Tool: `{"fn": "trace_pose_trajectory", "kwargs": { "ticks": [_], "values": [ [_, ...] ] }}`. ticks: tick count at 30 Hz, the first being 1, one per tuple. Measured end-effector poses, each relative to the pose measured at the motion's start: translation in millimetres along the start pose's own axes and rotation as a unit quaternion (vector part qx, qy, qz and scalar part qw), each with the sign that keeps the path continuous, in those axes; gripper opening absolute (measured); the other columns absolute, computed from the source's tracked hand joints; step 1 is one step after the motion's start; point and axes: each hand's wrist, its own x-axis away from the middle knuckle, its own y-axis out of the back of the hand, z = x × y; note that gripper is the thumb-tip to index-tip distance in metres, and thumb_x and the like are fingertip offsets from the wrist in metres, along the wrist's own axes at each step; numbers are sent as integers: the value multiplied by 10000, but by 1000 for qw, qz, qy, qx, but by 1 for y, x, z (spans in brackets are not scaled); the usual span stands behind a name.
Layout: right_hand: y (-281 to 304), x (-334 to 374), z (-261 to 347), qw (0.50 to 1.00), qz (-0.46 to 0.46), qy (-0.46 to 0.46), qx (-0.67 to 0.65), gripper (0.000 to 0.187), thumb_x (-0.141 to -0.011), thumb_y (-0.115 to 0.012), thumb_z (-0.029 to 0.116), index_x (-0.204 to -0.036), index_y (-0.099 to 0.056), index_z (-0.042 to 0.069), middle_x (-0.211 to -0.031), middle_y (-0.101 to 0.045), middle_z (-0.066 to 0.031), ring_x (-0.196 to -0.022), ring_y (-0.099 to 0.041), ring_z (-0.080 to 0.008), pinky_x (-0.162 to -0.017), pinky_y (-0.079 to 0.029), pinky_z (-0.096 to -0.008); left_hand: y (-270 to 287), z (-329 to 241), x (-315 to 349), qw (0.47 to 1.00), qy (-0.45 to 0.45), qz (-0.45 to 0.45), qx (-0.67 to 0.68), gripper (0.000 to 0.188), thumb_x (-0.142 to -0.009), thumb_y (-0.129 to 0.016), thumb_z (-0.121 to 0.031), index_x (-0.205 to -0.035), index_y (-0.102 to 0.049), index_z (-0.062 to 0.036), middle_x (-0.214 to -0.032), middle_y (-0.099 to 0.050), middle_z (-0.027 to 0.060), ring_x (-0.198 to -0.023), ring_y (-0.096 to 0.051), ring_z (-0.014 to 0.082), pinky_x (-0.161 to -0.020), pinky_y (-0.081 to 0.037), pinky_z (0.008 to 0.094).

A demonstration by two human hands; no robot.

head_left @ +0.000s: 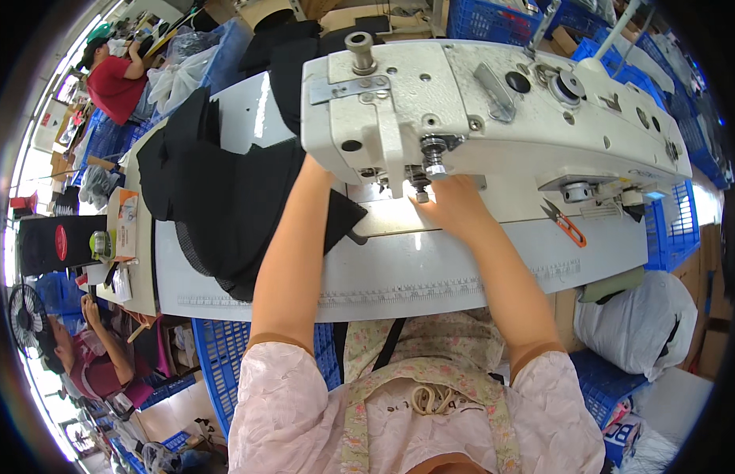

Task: The person stitches together multiple black fabric components using an industrial sewing machine.

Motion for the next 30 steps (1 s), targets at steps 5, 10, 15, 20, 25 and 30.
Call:
{"fn": "trace_pose_trajectory", "kwargs": {
  "ticks": [5,10,15,20,25,30],
  "values": [
    [11,-7,6,988,139,-57,19,297,-729,-636,292,-714,-599,-2,-792,-617,-170,-815,-584,-333,-764,-411,-445,12,7,9,989,-101,11,-106,359,-774,-627,-172,-1097,-555,-32,-1082,-582,117,-930,-588,282,-789,-476,375],
    [13,-7,7,989,141,-44,-11,283,-728,-632,273,-722,-576,-3,-748,-611,-164,-760,-594,-338,-744,-422,-433,7,3,9,955,-205,7,-214,354,-768,-627,-164,-1094,-562,-43,-1083,-582,115,-930,-587,292,-793,-475,383],
    [28,-11,13,982,187,-28,-18,188,-748,-598,221,-737,-581,35,-777,-618,-112,-761,-597,-299,-714,-437,-410,19,6,30,948,-164,95,-255,328,-752,-641,-145,-1058,-579,-42,-1049,-597,122,-925,-586,293,-784,-476,384],
    [34,-1,12,990,108,67,-66,125,-760,-562,175,-722,-555,56,-727,-592,-77,-725,-587,-279,-673,-437,-404,28,-21,46,949,-10,234,-210,296,-734,-628,-147,-1025,-613,-97,-1004,-614,96,-941,-583,302,-795,-465,413],
    [33,-7,17,987,150,11,-64,157,-747,-568,186,-699,-525,42,-716,-579,-103,-707,-575,-292,-653,-433,-412,26,4,43,955,-8,200,-218,307,-717,-658,-187,-1010,-618,-103,-1000,-617,96,-945,-584,299,-775,-466,408],
    [25,-7,17,988,155,9,-16,166,-747,-570,195,-693,-528,44,-703,-575,-109,-721,-575,-292,-660,-435,-418,15,24,36,962,-75,139,-222,313,-720,-657,-205,-1009,-610,-92,-1011,-608,107,-939,-580,316,-754,-471,410]
  ]
}}
